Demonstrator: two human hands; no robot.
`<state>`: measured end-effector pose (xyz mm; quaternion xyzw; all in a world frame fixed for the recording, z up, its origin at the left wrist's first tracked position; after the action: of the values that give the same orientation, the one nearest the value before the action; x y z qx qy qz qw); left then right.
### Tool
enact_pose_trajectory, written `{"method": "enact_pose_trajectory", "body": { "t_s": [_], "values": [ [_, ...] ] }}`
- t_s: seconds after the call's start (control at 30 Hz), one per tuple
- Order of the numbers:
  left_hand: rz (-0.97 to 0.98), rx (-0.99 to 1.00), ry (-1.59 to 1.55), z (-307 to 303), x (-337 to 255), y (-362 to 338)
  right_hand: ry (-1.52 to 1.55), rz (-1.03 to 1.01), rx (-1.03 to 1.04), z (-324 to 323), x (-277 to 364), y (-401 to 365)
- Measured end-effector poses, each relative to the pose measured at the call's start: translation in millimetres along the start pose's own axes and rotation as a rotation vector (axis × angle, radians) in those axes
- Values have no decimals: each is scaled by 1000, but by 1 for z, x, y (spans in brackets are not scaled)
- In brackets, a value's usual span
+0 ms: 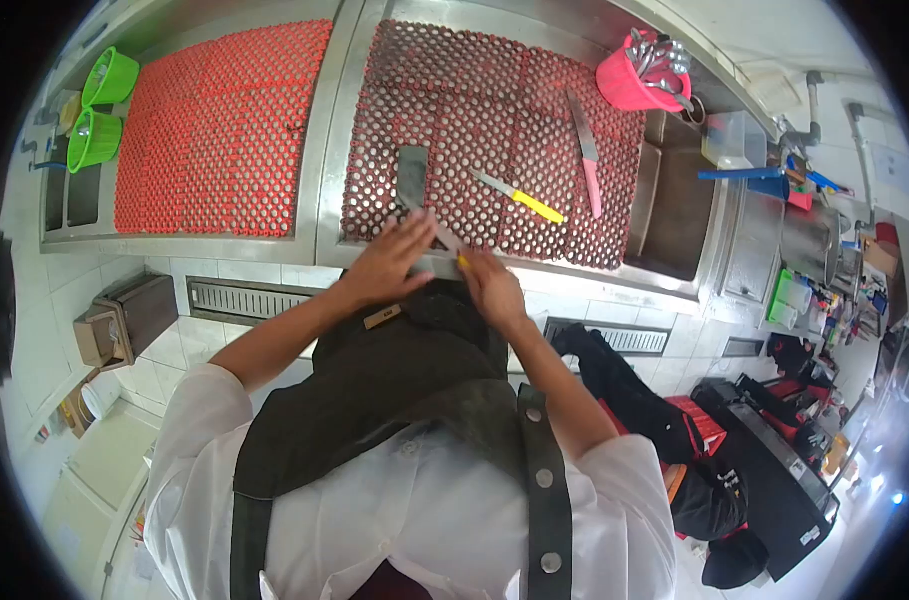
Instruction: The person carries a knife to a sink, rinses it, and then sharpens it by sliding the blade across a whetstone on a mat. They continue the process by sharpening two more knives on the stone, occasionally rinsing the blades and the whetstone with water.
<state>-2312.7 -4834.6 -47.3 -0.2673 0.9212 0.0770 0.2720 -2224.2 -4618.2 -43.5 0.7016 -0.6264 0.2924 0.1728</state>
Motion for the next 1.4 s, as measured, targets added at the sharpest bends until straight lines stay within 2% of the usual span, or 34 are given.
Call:
{"method": "enact_pose_trajectory", "body": {
  "t_s": [0.03, 0.07, 0.13, 0.2, 0.3, 0.37, 0.4, 0.43, 0.5, 0.53, 0.57, 0.7, 1.0, 1.2, 1.27, 1.37, 1.4],
  "values": [
    [-2, -17, -18, -2, -1, 4, 34, 41, 31, -5, 5, 10],
    [0, -152, 30, -8, 18, 17, 63, 28, -31, -9, 11, 39],
    [-44, -110, 49, -34, 59, 48, 32, -55, -136, -14, 16, 94],
    [-42, -64, 100, -43, 71, 53, 4, -29, -102, -13, 12, 114],
    [41, -15, 152, -26, 60, 48, -30, 30, -17, -9, -3, 70],
    [110, 28, 114, 7, 12, 15, 15, 97, 121, -10, -14, 4],
    [100, 52, 49, 15, -11, 4, 9, 67, 81, -6, -21, -25],
    [91, 78, -10, 18, -24, 0, 1, 41, 65, -10, -20, -14],
    [56, -7, -18, 6, -25, 5, -5, 46, 36, -19, -4, -12],
    [27, -58, 10, -2, -12, 17, -3, 97, 58, -17, -3, 12],
    [-9, -119, 50, -14, 8, 31, -49, 46, -41, -16, 4, 39],
    [-52, -109, 120, -52, 78, 56, -56, -21, -152, -3, 12, 117],
    [-79, -54, 146, -54, 90, 46, -104, 28, -75, 6, 22, 124],
    [-81, -18, 93, -19, 59, 32, -105, -3, -1, -3, 5, 79],
    [-3, -63, 75, 2, 21, 19, -181, -33, 70, -21, -12, 42],
    [14, 65, -144, 22, -27, 21, -306, -170, 72, -70, -42, 11],
    [4, 42, -135, 24, -35, 25, -349, -188, 62, -84, -48, 10]
  ]
}}
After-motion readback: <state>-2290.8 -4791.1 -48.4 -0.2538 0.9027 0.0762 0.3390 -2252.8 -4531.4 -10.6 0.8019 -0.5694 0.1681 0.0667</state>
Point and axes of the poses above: each hand's wrist, its own y-axis towards the middle knuckle, its own z-axis out of the palm, x = y × z, the point moved 3 cm from there along y, towards the middle knuckle, and after that the axes turned 7 degrees about x, right-handed, at the moved point
